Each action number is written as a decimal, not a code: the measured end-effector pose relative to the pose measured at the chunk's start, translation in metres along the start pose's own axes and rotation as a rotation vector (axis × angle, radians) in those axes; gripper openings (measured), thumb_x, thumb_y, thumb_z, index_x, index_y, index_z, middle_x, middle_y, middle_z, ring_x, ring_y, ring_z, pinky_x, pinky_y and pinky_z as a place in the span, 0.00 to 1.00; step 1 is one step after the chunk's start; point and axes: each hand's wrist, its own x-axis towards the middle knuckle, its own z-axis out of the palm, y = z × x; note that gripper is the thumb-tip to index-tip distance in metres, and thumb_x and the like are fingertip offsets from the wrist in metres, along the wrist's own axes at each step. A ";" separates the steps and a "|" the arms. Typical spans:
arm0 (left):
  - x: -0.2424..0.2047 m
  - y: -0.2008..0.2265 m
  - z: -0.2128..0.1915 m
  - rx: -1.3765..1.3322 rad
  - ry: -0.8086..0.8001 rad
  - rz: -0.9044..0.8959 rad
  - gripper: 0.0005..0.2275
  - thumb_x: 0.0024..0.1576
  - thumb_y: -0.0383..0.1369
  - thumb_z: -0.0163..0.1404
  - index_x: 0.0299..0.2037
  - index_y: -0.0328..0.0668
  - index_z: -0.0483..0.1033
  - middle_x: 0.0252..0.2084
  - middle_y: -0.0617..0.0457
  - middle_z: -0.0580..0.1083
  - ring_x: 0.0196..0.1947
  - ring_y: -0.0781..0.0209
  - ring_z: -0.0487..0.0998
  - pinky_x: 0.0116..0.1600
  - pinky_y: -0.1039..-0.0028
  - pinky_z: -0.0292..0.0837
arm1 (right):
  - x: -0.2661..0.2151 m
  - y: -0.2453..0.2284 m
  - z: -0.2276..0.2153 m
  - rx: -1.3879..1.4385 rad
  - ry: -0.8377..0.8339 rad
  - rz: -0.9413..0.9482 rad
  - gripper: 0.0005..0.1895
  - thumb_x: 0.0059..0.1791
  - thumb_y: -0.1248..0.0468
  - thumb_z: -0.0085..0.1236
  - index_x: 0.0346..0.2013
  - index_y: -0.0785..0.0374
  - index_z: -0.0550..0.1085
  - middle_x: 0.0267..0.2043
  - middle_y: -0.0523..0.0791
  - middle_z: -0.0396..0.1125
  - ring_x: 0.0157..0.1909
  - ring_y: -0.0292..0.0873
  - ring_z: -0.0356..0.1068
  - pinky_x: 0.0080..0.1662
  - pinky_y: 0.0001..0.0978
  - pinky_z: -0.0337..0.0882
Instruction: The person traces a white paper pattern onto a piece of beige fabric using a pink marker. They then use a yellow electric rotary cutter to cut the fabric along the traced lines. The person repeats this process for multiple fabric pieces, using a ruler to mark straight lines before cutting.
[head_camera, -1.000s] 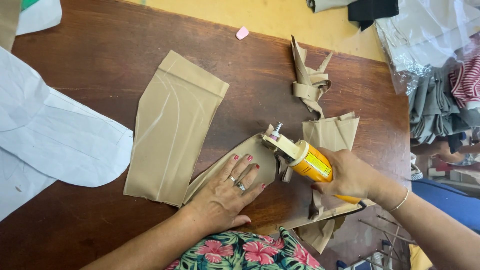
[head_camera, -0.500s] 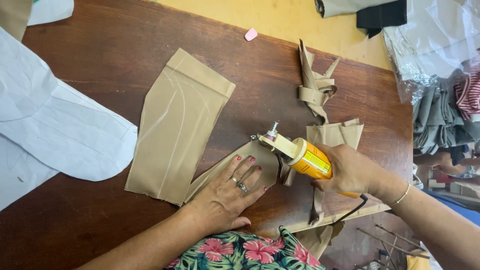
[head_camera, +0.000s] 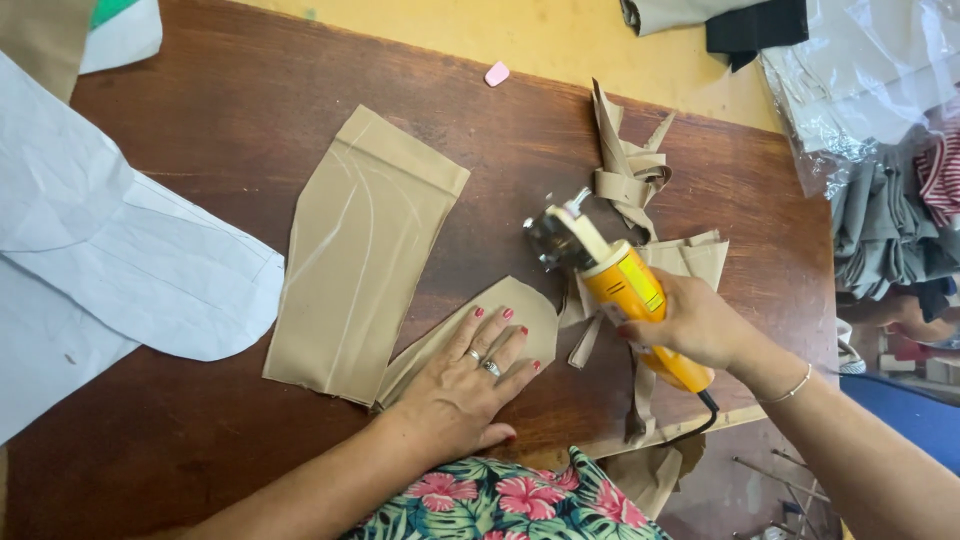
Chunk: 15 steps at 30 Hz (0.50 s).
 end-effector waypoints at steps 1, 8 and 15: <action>0.005 0.006 -0.007 0.006 -0.003 0.004 0.37 0.53 0.61 0.47 0.70 0.53 0.59 0.74 0.39 0.54 0.77 0.31 0.41 0.75 0.40 0.28 | 0.005 0.013 0.000 0.007 0.003 -0.002 0.22 0.37 0.60 0.65 0.45 0.56 0.75 0.41 0.43 0.78 0.42 0.41 0.76 0.48 0.33 0.75; 0.012 0.024 -0.033 -0.249 0.233 -0.258 0.33 0.58 0.50 0.50 0.67 0.35 0.60 0.72 0.34 0.58 0.76 0.37 0.49 0.77 0.48 0.36 | 0.015 0.044 0.011 0.476 0.189 0.071 0.23 0.42 0.63 0.59 0.51 0.64 0.71 0.44 0.55 0.72 0.41 0.53 0.72 0.45 0.44 0.73; -0.063 -0.033 -0.095 -0.070 0.428 0.088 0.17 0.54 0.27 0.61 0.50 0.22 0.74 0.49 0.28 0.76 0.53 0.34 0.78 0.67 0.48 0.70 | -0.020 0.057 0.033 0.716 0.083 0.053 0.21 0.44 0.69 0.57 0.51 0.72 0.70 0.43 0.64 0.76 0.40 0.62 0.75 0.45 0.53 0.75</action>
